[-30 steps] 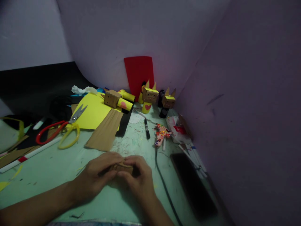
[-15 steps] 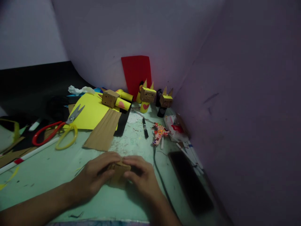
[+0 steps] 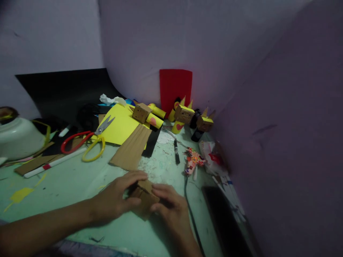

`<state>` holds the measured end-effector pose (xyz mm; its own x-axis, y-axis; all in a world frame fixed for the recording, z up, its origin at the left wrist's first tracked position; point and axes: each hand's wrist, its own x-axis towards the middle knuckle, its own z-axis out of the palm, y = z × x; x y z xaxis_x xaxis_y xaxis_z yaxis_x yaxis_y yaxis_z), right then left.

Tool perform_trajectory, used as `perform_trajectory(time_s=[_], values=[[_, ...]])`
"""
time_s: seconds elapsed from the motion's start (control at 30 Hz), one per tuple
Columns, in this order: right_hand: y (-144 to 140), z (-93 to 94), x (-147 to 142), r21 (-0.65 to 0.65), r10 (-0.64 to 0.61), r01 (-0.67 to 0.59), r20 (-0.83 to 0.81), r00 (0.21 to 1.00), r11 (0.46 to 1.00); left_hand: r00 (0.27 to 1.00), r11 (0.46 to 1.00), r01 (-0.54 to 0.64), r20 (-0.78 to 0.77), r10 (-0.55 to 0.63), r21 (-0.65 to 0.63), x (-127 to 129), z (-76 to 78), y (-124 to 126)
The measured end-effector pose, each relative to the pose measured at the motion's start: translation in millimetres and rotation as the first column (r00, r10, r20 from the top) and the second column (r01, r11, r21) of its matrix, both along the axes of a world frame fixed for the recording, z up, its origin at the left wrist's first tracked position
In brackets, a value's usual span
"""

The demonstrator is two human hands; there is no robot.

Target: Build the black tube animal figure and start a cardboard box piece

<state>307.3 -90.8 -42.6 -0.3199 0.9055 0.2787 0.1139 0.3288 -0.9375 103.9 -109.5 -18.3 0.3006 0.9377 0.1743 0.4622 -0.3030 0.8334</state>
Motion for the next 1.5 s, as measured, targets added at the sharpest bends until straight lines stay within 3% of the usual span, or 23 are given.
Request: perform_trajectory(time_s=[0.37,0.63,0.83,1.07,1.23,1.33,1.4,1.5], values=[[-2.9,-1.9,3.1,-0.068,-0.057,0.059,0.021,0.998,0.996,0.996,0.997,0.041,0.078,-0.045,0.064,-2.3,-3.7,3.5],[-9.9,-4.7,5.0,-0.03,-0.154,0.163,0.196,0.968,0.986,0.991,1.0,-0.016,0.136,0.018,-0.019,-2.4,-2.5,3.7],[-16.3,-6.1,2.0,0.01,-0.185,0.188,0.225,0.957,0.982,0.995,0.998,0.021,0.095,-0.027,0.056,-2.3,-3.6,4.9],[-20.2,-3.4,-7.7,0.03,-0.223,0.221,0.149,0.963,0.975,0.992,0.998,0.049,0.11,-0.054,0.039,-3.9,-2.6,10.0],[-13.6,6.8,-10.5,0.063,-0.223,0.223,-0.005,0.975,0.973,0.97,0.972,0.052,0.219,-0.103,0.228,-3.7,-0.4,15.5],[-6.3,11.5,-11.0,-0.08,-0.247,0.239,-0.106,0.963,0.968,0.956,0.964,0.035,0.273,-0.109,0.262,-4.4,5.8,16.6],[-2.5,12.0,-10.8,-0.245,-0.273,0.221,-0.205,0.94,0.944,0.919,0.983,0.052,0.377,-0.117,0.179,-6.0,8.9,18.0],[-0.6,12.0,-9.0,-0.429,-0.322,0.145,-0.373,0.87,0.891,0.751,0.997,0.063,0.66,-0.023,-0.037,-9.5,9.9,23.1]])
